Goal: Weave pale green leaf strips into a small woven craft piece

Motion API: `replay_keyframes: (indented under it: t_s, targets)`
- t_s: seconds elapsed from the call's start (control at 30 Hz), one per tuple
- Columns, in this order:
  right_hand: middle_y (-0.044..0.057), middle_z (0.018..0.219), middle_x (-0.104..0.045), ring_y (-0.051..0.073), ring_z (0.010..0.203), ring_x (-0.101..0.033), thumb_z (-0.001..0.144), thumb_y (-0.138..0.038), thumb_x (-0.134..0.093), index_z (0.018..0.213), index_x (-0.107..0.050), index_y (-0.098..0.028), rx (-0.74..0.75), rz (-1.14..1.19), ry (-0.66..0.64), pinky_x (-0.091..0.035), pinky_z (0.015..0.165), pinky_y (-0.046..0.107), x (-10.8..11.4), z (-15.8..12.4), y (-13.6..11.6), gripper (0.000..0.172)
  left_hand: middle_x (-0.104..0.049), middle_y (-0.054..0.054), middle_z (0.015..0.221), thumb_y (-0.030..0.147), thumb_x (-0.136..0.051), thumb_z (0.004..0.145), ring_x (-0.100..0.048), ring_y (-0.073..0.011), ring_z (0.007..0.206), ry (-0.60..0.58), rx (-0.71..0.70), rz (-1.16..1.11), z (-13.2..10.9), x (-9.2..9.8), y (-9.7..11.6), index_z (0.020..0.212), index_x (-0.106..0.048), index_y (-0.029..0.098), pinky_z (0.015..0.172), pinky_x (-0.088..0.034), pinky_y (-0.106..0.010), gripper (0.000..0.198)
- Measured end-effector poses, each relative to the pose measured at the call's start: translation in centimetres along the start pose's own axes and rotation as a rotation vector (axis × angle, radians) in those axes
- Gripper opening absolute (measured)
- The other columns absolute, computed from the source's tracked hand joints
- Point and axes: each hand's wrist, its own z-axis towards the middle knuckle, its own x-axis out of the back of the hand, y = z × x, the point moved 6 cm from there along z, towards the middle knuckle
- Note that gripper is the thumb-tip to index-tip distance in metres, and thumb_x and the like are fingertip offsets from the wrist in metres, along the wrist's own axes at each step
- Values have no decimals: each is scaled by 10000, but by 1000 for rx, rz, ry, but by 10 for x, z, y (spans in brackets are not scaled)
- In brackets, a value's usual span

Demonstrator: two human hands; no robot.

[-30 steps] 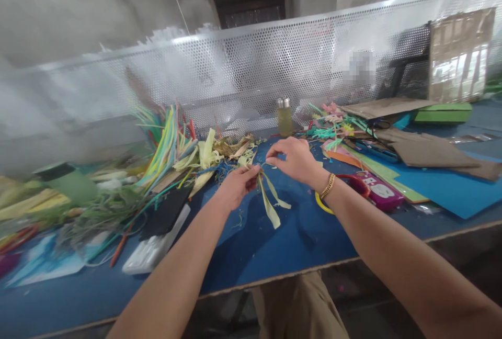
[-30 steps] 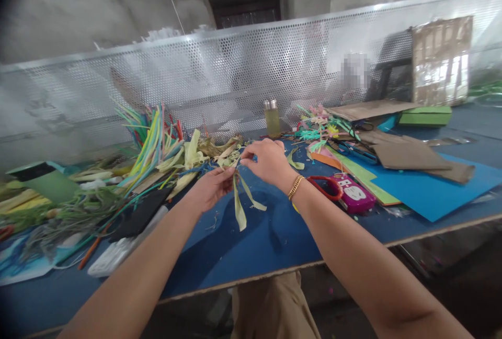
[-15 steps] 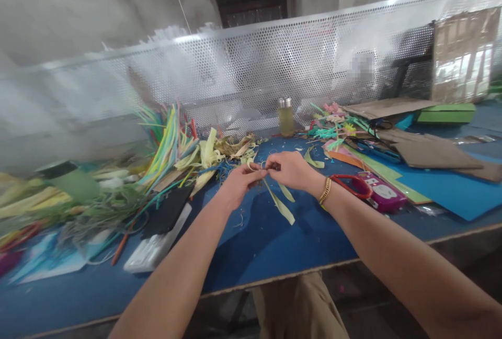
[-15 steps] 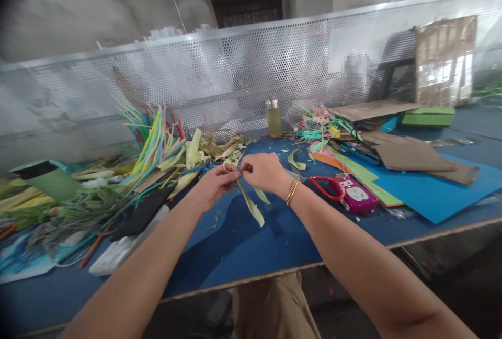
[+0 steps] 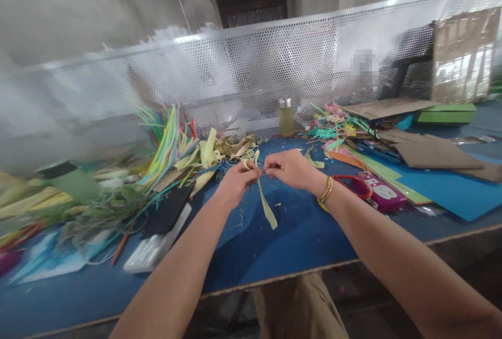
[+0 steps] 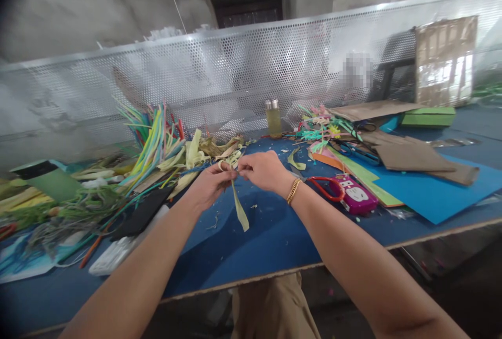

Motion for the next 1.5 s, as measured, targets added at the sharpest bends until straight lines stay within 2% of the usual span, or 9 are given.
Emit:
replay_keyframes:
  t_s: [0.27,0.43,0.53,0.7,0.9,1.03,1.17,1.33,1.5]
  targets:
    - [-34,729,-704,121,721,-615,830,-189,-598,776,-685,-217,-21,14,20,-343,690,239,-1,3,12,106,-587,44,606,194,-855,552,-519,-80,543,1,25,-127,-2,-2,-2,714,-622,173,550,-366,-228,284]
    - [9,902,-730,157,848,-638,821,-311,-657,898,-678,-220,-36,28,156,-381,760,271,6,2,12,120,-643,33,688,168,-878,523,-564,-80,589,8,7,-203,1,1,-4,764,-653,172,590,-416,-223,330]
    - [12,816,-710,149,769,-615,792,-379,-700,824,-640,-197,-74,-26,226,-372,735,275,9,-2,4,194,-654,27,704,168,-877,532,-576,-75,614,45,-5,-254,2,3,-4,780,-676,162,631,-441,-221,319]
    - [5,677,-652,132,633,-535,810,-417,-674,698,-615,-196,-141,-90,116,-293,601,269,-9,-5,-5,254,-699,-18,810,220,-864,571,-625,-119,732,46,-38,-263,6,3,-7,831,-707,151,716,-478,-256,311]
    - [0,626,-600,111,585,-484,884,-283,-524,640,-562,-185,-189,121,134,-278,557,256,-20,-3,-3,266,-670,-9,682,321,-767,679,-557,-123,636,177,-251,64,8,10,0,756,-722,153,655,-434,-263,190]
    - [-15,597,-600,102,548,-508,887,-264,-475,679,-575,-183,-239,403,132,-315,540,236,-28,-3,-1,245,-683,-8,718,315,-687,757,-562,-144,681,280,-429,368,-3,9,17,743,-723,175,670,-422,-266,146]
    - [-30,572,-556,98,534,-488,878,-254,-475,656,-540,-186,-229,508,148,-327,541,232,-32,-3,-5,241,-652,7,669,302,-618,824,-549,-143,643,381,-551,550,-18,3,30,725,-694,187,635,-409,-263,170]
    - [-49,558,-457,93,550,-419,864,-227,-483,602,-452,-191,-161,501,149,-297,550,237,-34,-3,-13,266,-653,1,690,291,-592,854,-571,-156,676,452,-628,661,-26,1,32,736,-675,196,667,-421,-273,173]
    - [-52,570,-398,94,573,-367,867,-221,-478,583,-392,-192,-98,432,157,-274,565,243,-36,-2,-16,298,-702,-15,794,295,-605,837,-615,-174,755,484,-604,574,-25,6,29,831,-712,189,731,-457,-282,151]
